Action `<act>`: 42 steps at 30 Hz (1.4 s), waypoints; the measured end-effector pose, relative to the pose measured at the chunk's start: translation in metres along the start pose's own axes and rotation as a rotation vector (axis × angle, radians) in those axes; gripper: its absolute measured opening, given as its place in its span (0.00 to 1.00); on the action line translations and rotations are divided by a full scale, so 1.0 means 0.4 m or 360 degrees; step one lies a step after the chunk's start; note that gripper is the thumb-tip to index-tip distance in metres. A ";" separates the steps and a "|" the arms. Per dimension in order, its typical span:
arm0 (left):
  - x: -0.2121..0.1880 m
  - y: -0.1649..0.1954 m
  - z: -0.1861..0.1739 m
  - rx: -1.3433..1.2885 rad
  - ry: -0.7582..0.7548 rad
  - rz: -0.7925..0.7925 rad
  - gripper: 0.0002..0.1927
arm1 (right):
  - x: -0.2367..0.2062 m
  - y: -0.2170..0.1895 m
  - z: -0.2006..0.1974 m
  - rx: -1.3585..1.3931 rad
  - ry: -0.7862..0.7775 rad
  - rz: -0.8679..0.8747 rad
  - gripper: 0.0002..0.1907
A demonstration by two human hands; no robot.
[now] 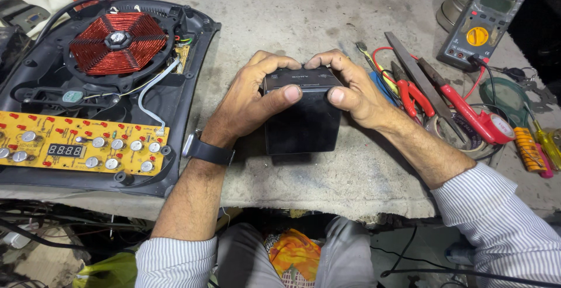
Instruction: The person handles a black Sony car stereo unit on a cluttered workbench, rotating and repositioning it, connecting a wire to its rear, handling a roll of tape, and then using a red-handled screwdriver to work on the unit's rear terminals.
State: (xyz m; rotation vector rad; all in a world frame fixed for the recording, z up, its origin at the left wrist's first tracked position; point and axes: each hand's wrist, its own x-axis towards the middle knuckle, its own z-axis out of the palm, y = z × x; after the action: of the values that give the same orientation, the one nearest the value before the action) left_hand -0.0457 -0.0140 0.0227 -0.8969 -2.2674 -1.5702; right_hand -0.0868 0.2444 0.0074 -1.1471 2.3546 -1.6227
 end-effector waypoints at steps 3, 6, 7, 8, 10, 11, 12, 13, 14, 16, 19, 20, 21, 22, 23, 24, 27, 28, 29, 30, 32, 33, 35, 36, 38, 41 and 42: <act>-0.002 -0.003 0.000 0.0001 -0.0007 -0.0003 0.40 | 0.001 0.000 -0.001 -0.0045 0.0019 -0.0041 0.48; -0.005 -0.003 -0.001 -0.0016 -0.0028 0.0022 0.41 | 0.001 -0.002 -0.002 -0.0104 0.0029 -0.0077 0.48; -0.005 -0.002 -0.003 -0.0025 -0.0039 0.0037 0.41 | 0.001 -0.003 -0.004 -0.0131 0.0033 -0.0085 0.48; -0.005 -0.001 -0.003 -0.0018 -0.0047 0.0031 0.41 | 0.000 -0.004 -0.004 -0.0142 0.0033 -0.0086 0.48; -0.005 0.001 -0.005 -0.0002 -0.0059 0.0017 0.42 | -0.001 -0.004 -0.005 -0.0163 0.0032 -0.0088 0.47; -0.004 0.002 -0.005 -0.0002 -0.0061 0.0018 0.42 | -0.001 -0.004 -0.006 -0.0168 0.0022 -0.0095 0.48; -0.004 0.002 -0.005 -0.0003 -0.0065 0.0019 0.42 | -0.002 -0.004 -0.007 -0.0172 0.0015 -0.0099 0.48; -0.004 0.001 -0.004 -0.0004 -0.0069 0.0019 0.42 | -0.003 -0.003 -0.006 -0.0175 0.0009 -0.0103 0.48; -0.003 0.000 -0.003 -0.0001 -0.0065 0.0003 0.42 | -0.003 -0.001 -0.005 -0.0160 -0.0005 -0.0082 0.49; -0.004 -0.002 -0.001 0.0002 -0.0055 -0.0027 0.42 | -0.005 0.001 -0.001 -0.0132 -0.0032 -0.0038 0.50; -0.004 -0.004 0.000 -0.0004 -0.0054 -0.0032 0.43 | -0.010 0.002 0.001 -0.0147 -0.0033 -0.0068 0.51; -0.004 -0.003 0.000 -0.0004 -0.0051 -0.0023 0.43 | -0.011 0.001 0.002 -0.0158 -0.0025 -0.0070 0.51; -0.005 -0.002 0.000 -0.0004 -0.0048 -0.0015 0.43 | -0.013 0.001 0.002 -0.0168 -0.0017 -0.0073 0.51; -0.004 0.000 0.000 -0.0003 -0.0044 -0.0005 0.43 | -0.014 0.000 0.001 -0.0180 -0.0009 -0.0077 0.51; -0.004 0.001 0.001 0.0004 -0.0041 -0.0004 0.43 | -0.014 -0.001 0.002 -0.0178 -0.0009 -0.0081 0.51; -0.004 0.001 0.001 0.0011 -0.0038 -0.0004 0.43 | -0.015 -0.001 0.002 -0.0177 -0.0008 -0.0086 0.51; -0.006 -0.003 0.002 0.0012 -0.0030 -0.0016 0.43 | -0.015 -0.002 0.003 -0.0187 -0.0002 -0.0111 0.51; -0.007 -0.006 0.002 0.0009 -0.0029 -0.0024 0.43 | -0.015 -0.002 0.003 -0.0190 0.0001 -0.0120 0.51; -0.008 -0.009 0.002 0.0006 -0.0032 -0.0020 0.43 | -0.015 -0.003 0.003 -0.0188 0.0002 -0.0122 0.51; -0.009 -0.012 0.001 0.0004 -0.0035 -0.0015 0.43 | -0.015 -0.002 0.003 -0.0187 0.0004 -0.0126 0.51; -0.010 -0.013 0.000 -0.0004 -0.0040 -0.0009 0.43 | -0.016 -0.002 0.003 -0.0182 0.0004 -0.0135 0.51; -0.010 -0.011 0.000 -0.0010 -0.0042 -0.0009 0.44 | -0.016 -0.001 0.003 -0.0177 0.0002 -0.0140 0.51; -0.008 -0.003 -0.001 -0.0010 -0.0047 -0.0003 0.44 | -0.017 0.002 0.002 -0.0177 0.0003 -0.0143 0.51; -0.007 0.002 -0.003 -0.0003 -0.0049 0.0003 0.44 | -0.016 0.003 0.002 -0.0182 0.0005 -0.0142 0.51; -0.005 0.003 -0.001 -0.0008 -0.0056 0.0002 0.43 | -0.015 0.009 0.001 -0.0164 0.0010 -0.0113 0.52; -0.011 -0.020 0.000 -0.0029 -0.0056 -0.0004 0.43 | -0.010 0.017 -0.004 -0.0138 0.0009 -0.0070 0.53; -0.015 -0.033 0.001 -0.0030 -0.0057 -0.0001 0.43 | -0.008 0.018 -0.006 -0.0150 0.0009 -0.0075 0.52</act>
State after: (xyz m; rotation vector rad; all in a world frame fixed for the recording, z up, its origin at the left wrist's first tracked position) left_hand -0.0491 -0.0190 0.0094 -0.9366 -2.2805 -1.5908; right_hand -0.0893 0.2494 0.0012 -1.2253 2.4497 -1.5460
